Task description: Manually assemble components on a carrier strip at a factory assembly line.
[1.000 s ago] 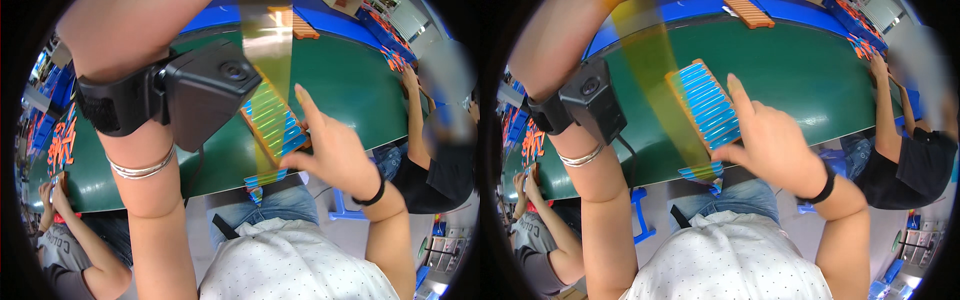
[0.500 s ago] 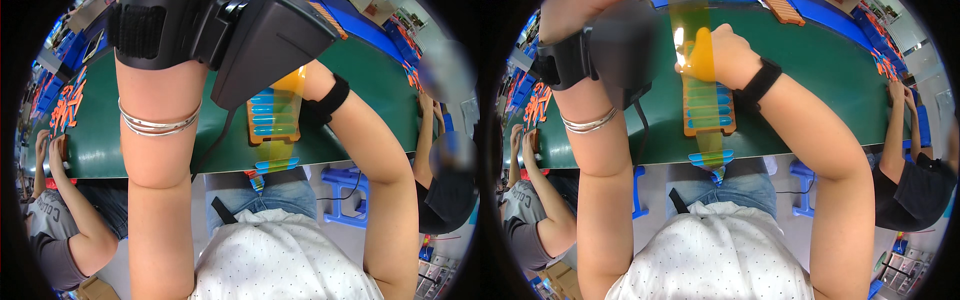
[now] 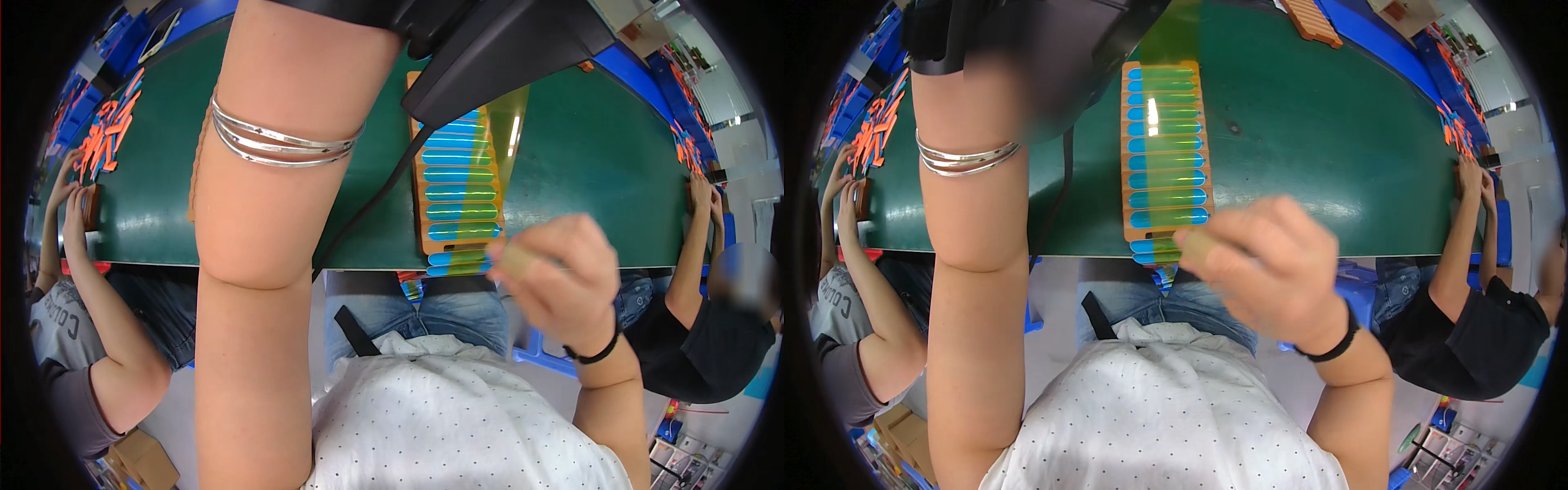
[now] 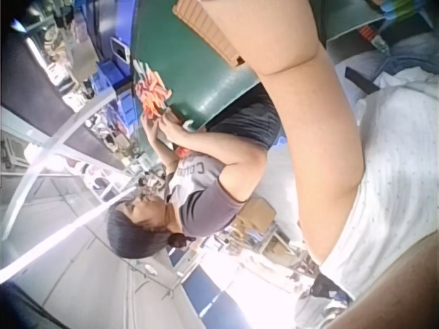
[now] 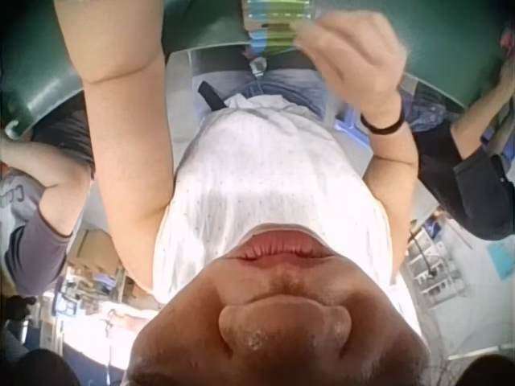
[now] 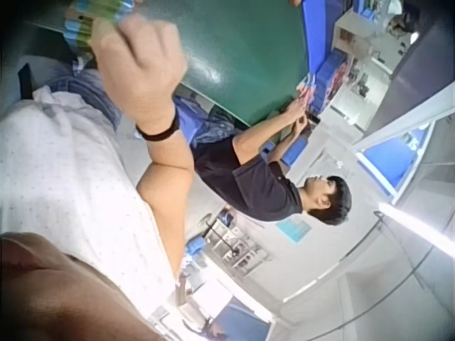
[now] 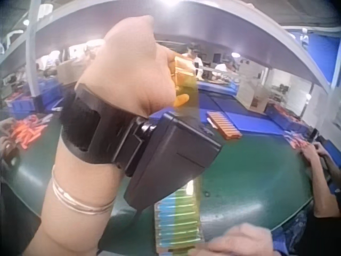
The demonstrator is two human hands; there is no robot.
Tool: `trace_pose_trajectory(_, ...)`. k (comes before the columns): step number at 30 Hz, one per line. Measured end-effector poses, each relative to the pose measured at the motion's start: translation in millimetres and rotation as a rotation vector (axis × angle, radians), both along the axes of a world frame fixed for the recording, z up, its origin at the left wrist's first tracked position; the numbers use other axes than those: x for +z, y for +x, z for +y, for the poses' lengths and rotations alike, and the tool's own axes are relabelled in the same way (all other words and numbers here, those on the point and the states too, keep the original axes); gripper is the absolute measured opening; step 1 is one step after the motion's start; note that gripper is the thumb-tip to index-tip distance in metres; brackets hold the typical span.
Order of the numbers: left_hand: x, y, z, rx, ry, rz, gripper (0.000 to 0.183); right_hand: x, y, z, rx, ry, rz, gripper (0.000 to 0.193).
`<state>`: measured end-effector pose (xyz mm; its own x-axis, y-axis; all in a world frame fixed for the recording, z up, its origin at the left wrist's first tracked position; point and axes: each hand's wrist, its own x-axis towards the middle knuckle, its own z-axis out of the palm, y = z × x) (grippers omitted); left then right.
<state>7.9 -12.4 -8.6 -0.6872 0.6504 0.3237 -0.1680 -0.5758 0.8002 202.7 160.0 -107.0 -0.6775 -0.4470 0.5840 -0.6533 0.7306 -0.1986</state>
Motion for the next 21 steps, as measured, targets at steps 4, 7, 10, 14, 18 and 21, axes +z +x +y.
trace_pose_trajectory(4,-11.6,-2.9,5.7,0.036,-0.051,-0.059,0.064,-34.3,3.2,-4.4,-0.078,0.014,0.050,0.034)
trace_pose_trajectory(7,-17.7,-4.0,11.5,0.066,-0.093,-0.099,0.064,-42.1,2.8,-2.3,-0.077,0.029,0.049,0.036)
trace_pose_trajectory(10,-21.3,-5.3,19.3,0.090,-0.133,-0.127,0.064,-44.5,2.2,-2.2,-0.070,0.012,0.033,0.039)
trace_pose_trajectory(14,-25.3,-7.0,29.8,0.117,-0.182,-0.159,0.064,-42.8,1.4,-2.3,-0.064,-0.002,0.006,0.039)
trace_pose_trajectory(18,-29.0,-10.2,36.9,0.146,-0.226,-0.188,0.065,-40.6,2.2,-3.0,-0.084,-0.026,-0.059,0.039)
trace_pose_trajectory(21,-32.7,-13.9,39.8,0.172,-0.256,-0.211,0.065,-31.7,1.7,-3.6,-0.092,0.011,-0.122,0.038)
